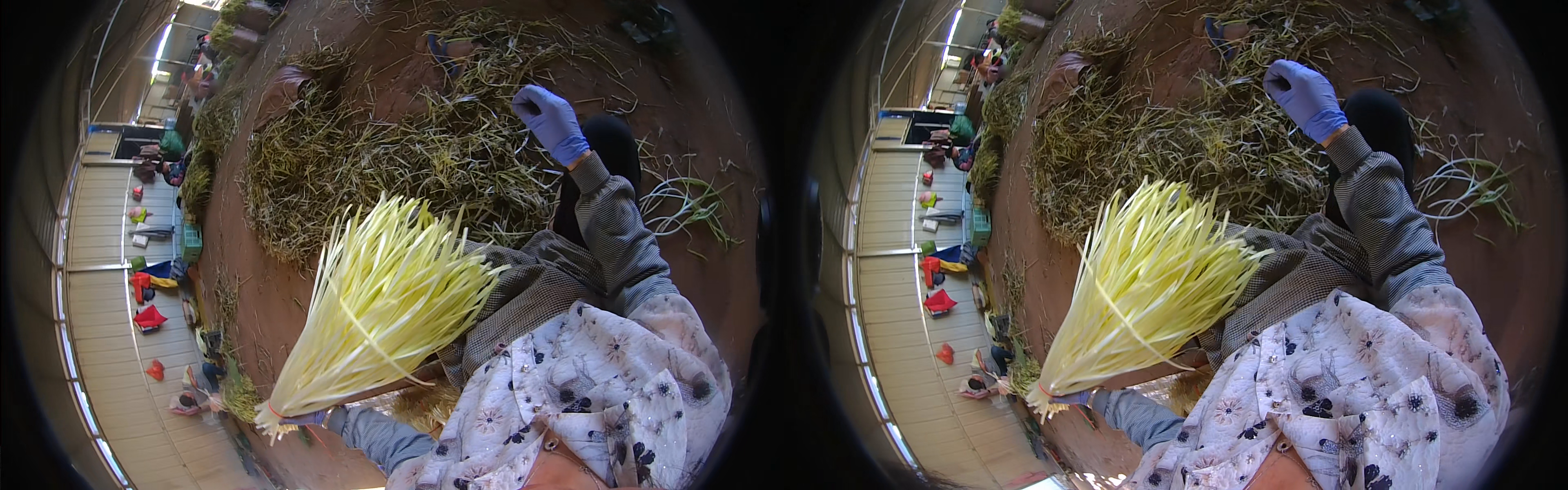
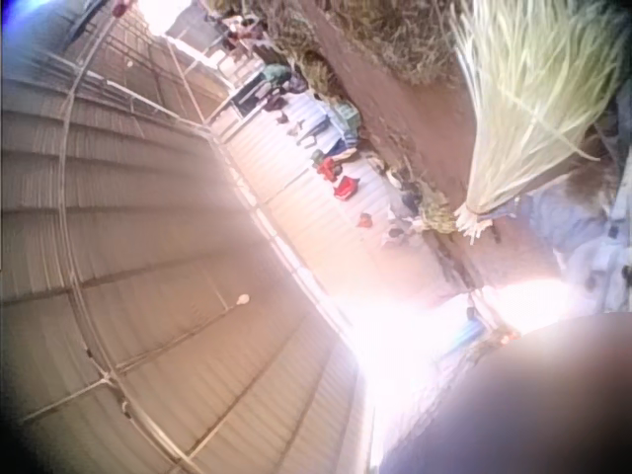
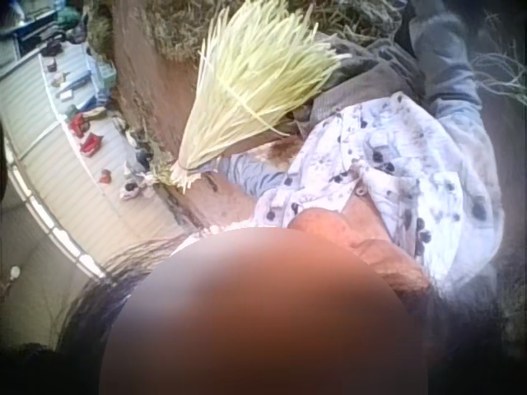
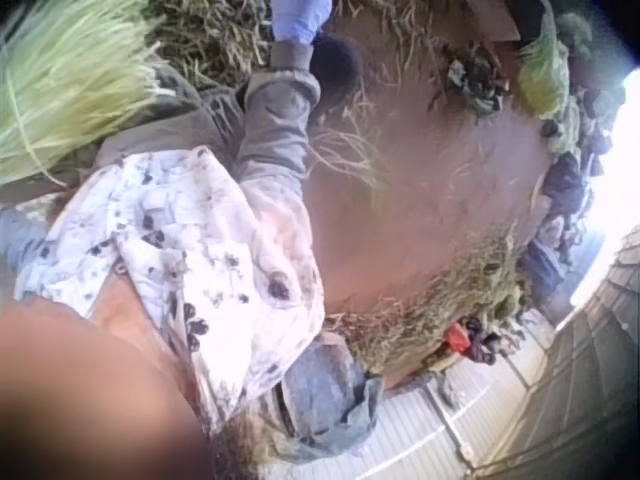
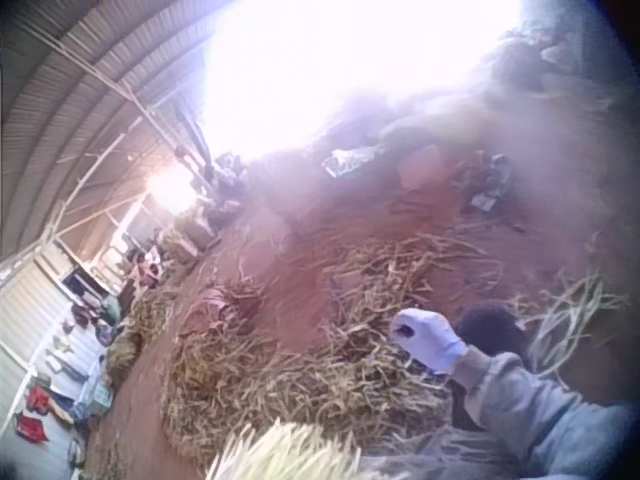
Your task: The person sits on the ground and processes long, pale plant fibers by hand. They separate individual strands from a larger pile, align them into a neat bundle, and then tie the bundle with a red rubber band before placing it aside.
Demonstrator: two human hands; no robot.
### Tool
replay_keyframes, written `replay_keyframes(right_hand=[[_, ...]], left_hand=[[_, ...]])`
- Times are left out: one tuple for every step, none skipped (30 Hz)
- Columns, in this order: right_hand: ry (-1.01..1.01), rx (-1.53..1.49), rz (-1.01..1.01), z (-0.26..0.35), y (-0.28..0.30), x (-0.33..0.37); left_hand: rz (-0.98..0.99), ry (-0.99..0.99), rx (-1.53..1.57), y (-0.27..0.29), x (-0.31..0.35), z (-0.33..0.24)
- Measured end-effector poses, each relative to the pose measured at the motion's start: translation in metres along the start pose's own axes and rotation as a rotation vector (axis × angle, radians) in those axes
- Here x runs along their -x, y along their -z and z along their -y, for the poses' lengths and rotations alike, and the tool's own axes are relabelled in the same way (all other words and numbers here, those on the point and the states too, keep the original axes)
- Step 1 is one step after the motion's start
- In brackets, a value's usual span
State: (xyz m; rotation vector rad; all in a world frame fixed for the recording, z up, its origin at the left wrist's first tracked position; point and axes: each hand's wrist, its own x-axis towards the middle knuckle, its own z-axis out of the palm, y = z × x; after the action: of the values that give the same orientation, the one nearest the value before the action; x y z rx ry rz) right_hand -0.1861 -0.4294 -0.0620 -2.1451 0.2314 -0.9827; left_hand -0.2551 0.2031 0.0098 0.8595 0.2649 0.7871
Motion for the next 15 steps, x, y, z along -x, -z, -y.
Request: replay_keyframes(right_hand=[[-0.021,0.011,0.033,-0.004,0.001,0.005],[-0.024,0.03,0.069,-0.007,0.0,0.01],[-0.036,0.04,0.105,-0.008,-0.002,0.013],[-0.065,0.048,0.157,-0.008,-0.004,0.015],[-0.041,0.085,0.184,-0.007,-0.006,0.017],[-0.078,0.088,0.252,-0.004,-0.009,0.019],[-0.114,0.094,0.32,0.002,-0.013,0.021],[-0.125,0.081,0.359,0.007,-0.015,0.024],[-0.086,0.009,0.422,0.015,-0.02,0.028],[0.016,0.085,0.529,0.025,-0.027,0.034],[0.029,0.079,0.715,0.035,-0.035,0.041],[0.151,-0.008,0.743,0.048,-0.05,0.048],[0.184,-0.018,0.876,0.056,-0.06,0.055],[0.25,-0.083,0.883,0.067,-0.076,0.063],[0.31,-0.086,0.908,0.073,-0.09,0.066]], left_hand=[[-0.002,-0.004,-0.007,0.007,-0.001,-0.002],[0.004,-0.006,0.001,0.014,-0.001,-0.001],[0.015,-0.016,0.002,0.02,0.001,0.001],[0.021,-0.027,0.013,0.023,0.0,0.003],[0.03,-0.034,0.021,0.027,0.002,0.006],[0.034,-0.04,0.026,0.03,0.003,0.007],[0.041,-0.048,0.033,0.032,0.003,0.009],[0.04,-0.048,0.035,0.034,0.003,0.009],[0.045,-0.052,0.045,0.035,0.003,0.01],[0.046,-0.057,0.047,0.037,0.002,0.009],[0.048,-0.063,0.045,0.039,0.002,0.009],[0.051,-0.063,0.049,0.041,0.001,0.008],[0.052,-0.066,0.049,0.044,0.0,0.007],[0.057,-0.069,0.056,0.046,0.0,0.006],[0.062,-0.076,0.055,0.049,0.0,0.006]])
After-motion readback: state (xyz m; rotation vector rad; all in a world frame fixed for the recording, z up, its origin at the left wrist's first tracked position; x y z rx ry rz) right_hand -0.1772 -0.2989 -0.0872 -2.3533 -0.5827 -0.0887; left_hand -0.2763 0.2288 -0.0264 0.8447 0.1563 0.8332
